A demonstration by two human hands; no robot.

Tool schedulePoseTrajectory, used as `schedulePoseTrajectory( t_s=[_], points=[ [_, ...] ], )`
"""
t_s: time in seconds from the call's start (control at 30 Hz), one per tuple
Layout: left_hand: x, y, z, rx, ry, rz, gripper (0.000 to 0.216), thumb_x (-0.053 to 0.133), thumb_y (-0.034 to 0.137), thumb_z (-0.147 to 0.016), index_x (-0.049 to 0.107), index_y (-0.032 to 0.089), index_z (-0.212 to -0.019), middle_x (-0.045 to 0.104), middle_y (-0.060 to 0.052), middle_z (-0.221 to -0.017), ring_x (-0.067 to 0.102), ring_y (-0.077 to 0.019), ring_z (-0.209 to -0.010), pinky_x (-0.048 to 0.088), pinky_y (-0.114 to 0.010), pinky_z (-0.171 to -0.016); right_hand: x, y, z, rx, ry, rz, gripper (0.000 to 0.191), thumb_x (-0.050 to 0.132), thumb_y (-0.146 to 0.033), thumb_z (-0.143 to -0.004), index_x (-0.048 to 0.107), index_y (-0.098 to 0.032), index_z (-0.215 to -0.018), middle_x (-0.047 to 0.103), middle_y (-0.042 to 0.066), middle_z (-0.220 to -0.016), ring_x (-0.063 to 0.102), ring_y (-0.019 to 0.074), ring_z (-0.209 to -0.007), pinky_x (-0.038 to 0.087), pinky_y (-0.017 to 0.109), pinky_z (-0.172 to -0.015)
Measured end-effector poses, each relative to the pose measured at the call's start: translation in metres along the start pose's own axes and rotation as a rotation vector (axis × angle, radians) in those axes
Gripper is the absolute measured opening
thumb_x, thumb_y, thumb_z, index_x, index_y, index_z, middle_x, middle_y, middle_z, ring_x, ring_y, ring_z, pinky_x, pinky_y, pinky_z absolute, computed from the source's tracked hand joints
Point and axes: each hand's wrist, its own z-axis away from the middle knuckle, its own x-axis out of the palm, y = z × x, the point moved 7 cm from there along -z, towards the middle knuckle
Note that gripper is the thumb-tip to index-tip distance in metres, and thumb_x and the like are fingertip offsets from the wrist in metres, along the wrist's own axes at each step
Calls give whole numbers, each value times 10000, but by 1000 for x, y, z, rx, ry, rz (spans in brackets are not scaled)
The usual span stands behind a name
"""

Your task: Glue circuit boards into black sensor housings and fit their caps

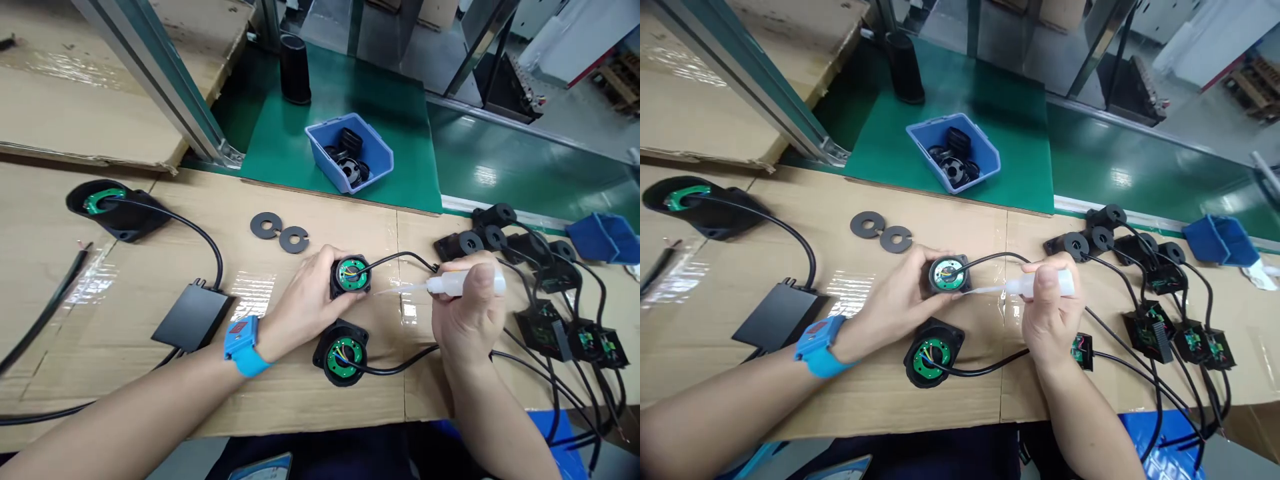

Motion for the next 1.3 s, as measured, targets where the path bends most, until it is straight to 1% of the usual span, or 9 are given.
schedulePoseTrajectory(
  t_s=[0.17, 0.27, 0.37, 0.57, 0.8, 0.93, 1.13, 1.23, 1.3],
  points=[
    [-9, 12, 14, 137, -13, -124, 443, 690, 217, -862, 515, 123, -1258, 594, -92, -1159, 584, -200, -1109, 511, -342, -943, -1, 0, 3, -85, 3, 32, 342, 648, -495, -944, 688, -179, -818, 560, 31, -739, 510, 126, -573, 330, 279, -474],
    [-13, 17, 20, 179, -15, -162, 494, 683, 188, -865, 515, 121, -1325, 588, -94, -1220, 569, -188, -1175, 488, -319, -1025, 7, -2, 5, -157, -76, 45, 275, 642, -436, -960, 700, -185, -866, 577, 37, -748, 540, 142, -613, 361, 297, -500],
    [-15, 20, 20, 196, -10, -169, 526, 691, 186, -868, 513, 130, -1359, 595, -88, -1236, 571, -179, -1178, 482, -305, -1041, 14, -6, 7, -209, -145, 82, 214, 634, -381, -974, 696, -188, -907, 595, 34, -766, 545, 133, -638, 383, 287, -508],
    [-16, 21, 21, 186, -36, -160, 562, 702, 217, -877, 500, 131, -1395, 596, -99, -1230, 578, -190, -1155, 490, -321, -1027, 18, -8, 10, -169, -179, 193, 205, 631, -387, -979, 685, -207, -897, 599, 33, -781, 559, 129, -675, 433, 276, -549],
    [-17, 20, 21, 167, -46, -149, 583, 717, 232, -875, 507, 146, -1413, 602, -86, -1230, 578, -180, -1151, 489, -299, -1017, 20, -12, 11, -203, -184, 262, 195, 625, -384, -987, 672, -207, -920, 616, 25, -819, 592, 124, -728, 469, 268, -612],
    [-17, 21, 20, 160, -57, -120, 566, 722, 242, -879, 521, 146, -1399, 609, -81, -1229, 583, -167, -1154, 490, -273, -1018, 20, -13, 12, -230, -188, 276, 190, 636, -378, -983, 663, -198, -924, 624, 17, -828, 596, 110, -725, 459, 258, -603],
    [-15, 19, 17, 120, -82, -86, 543, 716, 286, -889, 536, 171, -1389, 619, -71, -1230, 604, -164, -1133, 506, -276, -1003, 19, -14, 11, -286, -167, 311, 190, 651, -394, -970, 667, -206, -948, 642, 30, -848, 607, 137, -735, 464, 287, -586],
    [-15, 18, 15, 104, -97, -69, 528, 721, 312, -888, 541, 185, -1369, 626, -62, -1253, 610, -164, -1144, 506, -277, -1007, 18, -12, 10, -274, -142, 229, 191, 650, -389, -971, 679, -204, -933, 630, 22, -806, 580, 121, -684, 421, 282, -540],
    [-15, 17, 14, 97, -114, -51, 519, 727, 331, -887, 545, 196, -1354, 631, -49, -1282, 594, -171, -1196, 480, -291, -1058, 16, -10, 9, -252, -104, 110, 199, 648, -379, -972, 689, -196, -906, 613, 19, -771, 561, 116, -652, 394, 285, -516]
  ],
)
